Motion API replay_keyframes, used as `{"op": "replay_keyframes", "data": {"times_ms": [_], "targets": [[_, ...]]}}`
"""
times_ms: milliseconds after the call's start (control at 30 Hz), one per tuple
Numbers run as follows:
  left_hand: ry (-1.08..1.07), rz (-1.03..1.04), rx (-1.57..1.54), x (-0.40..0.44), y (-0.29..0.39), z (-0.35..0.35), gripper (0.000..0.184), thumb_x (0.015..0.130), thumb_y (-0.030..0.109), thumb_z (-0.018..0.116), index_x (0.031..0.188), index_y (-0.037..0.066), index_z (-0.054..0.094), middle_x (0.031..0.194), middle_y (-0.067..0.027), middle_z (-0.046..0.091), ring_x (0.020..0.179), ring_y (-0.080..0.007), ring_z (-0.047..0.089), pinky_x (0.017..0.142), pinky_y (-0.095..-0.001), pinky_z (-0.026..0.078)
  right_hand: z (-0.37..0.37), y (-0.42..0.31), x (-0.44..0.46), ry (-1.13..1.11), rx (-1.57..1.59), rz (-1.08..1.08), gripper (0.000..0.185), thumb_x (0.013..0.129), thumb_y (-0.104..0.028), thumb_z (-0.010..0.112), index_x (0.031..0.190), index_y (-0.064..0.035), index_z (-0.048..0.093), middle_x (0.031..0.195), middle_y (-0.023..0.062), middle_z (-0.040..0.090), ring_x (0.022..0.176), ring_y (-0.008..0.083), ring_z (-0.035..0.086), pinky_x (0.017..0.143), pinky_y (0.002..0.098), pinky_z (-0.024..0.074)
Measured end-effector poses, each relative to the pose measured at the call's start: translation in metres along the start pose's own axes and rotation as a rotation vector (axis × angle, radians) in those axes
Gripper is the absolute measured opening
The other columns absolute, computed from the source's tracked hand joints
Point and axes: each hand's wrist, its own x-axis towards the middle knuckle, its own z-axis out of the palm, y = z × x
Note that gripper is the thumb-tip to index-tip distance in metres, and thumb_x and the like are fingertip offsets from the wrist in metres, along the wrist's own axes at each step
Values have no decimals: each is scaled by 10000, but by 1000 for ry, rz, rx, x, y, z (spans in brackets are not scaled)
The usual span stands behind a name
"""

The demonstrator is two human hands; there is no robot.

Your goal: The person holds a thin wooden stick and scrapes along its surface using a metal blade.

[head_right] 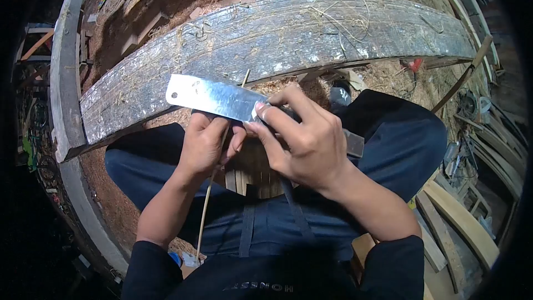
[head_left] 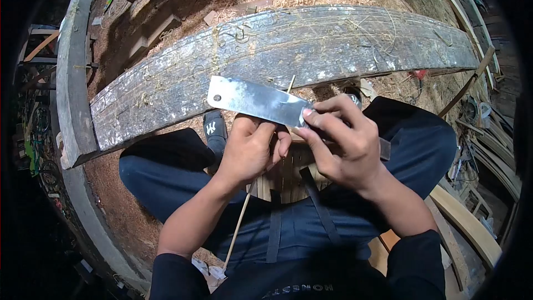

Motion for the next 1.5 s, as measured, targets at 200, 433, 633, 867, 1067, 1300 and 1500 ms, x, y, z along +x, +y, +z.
{"op": "replay_keyframes", "data": {"times_ms": [200, 433, 633, 867, 1067, 1300, 1500], "targets": [[5, -9, -6, -2, 2, -2, 496, 1074, 252, 427, 676, 18, 609, 514, -11, 519, 376, -68, 417, 372, -224, 305, -1, 2, 2, 12, -10, -3, 167, 799, -108, 798, 913, -20, 713, 876, 118, 647, 693, 266, 688, 580, 359, 550], [-32, -4, -19, -3, 4, -4, 490, 1081, 277, 445, 701, 22, 621, 533, -8, 538, 406, -61, 442, 380, -212, 303, 0, 2, 1, 11, 10, 3, 182, 798, -108, 800, 934, -20, 717, 891, 105, 637, 687, 255, 683, 577, 356, 543], [-20, -22, 25, -2, -2, -7, 398, 1097, 281, 429, 917, 2, 647, 596, -31, 589, 404, -63, 444, 378, -212, 318, -3, 1, 2, -5, -29, 24, 181, 799, -123, 804, 925, -33, 711, 879, 105, 628, 655, 264, 673, 558, 367, 532], [-47, -12, -43, -2, 2, -7, 367, 1079, 236, 435, 890, -9, 634, 617, -46, 610, 393, -63, 435, 371, -216, 325, -3, -4, -1, -5, -8, 23, 162, 809, -109, 793, 919, -25, 708, 864, 113, 636, 656, 270, 673, 554, 366, 530], [-70, -28, -35, -1, -2, -8, 306, 1082, 251, 447, 1006, 3, 608, 604, -37, 601, 384, -64, 441, 360, -219, 316, -4, -5, -1, -26, -41, 15, 161, 806, -122, 797, 906, -37, 705, 875, 107, 634, 652, 268, 670, 565, 361, 532], [44, -41, -65, -6, 3, 0, 282, 1076, 250, 474, 984, 27, 618, 602, -30, 598, 415, -63, 458, 374, -212, 319, -6, -5, 0, -44, -41, 14, 165, 807, -131, 796, 910, -40, 705, 871, 94, 621, 672, 261, 672, 574, 358, 532], [-7, -9, -67, -3, 0, -3, 320, 1076, 268, 482, 933, 20, 624, 596, -31, 592, 411, -66, 450, 373, -216, 314, -6, -2, 1, -24, -44, 24, 164, 814, -132, 793, 920, -39, 710, 864, 94, 619, 677, 260, 676, 571, 375, 533]]}}
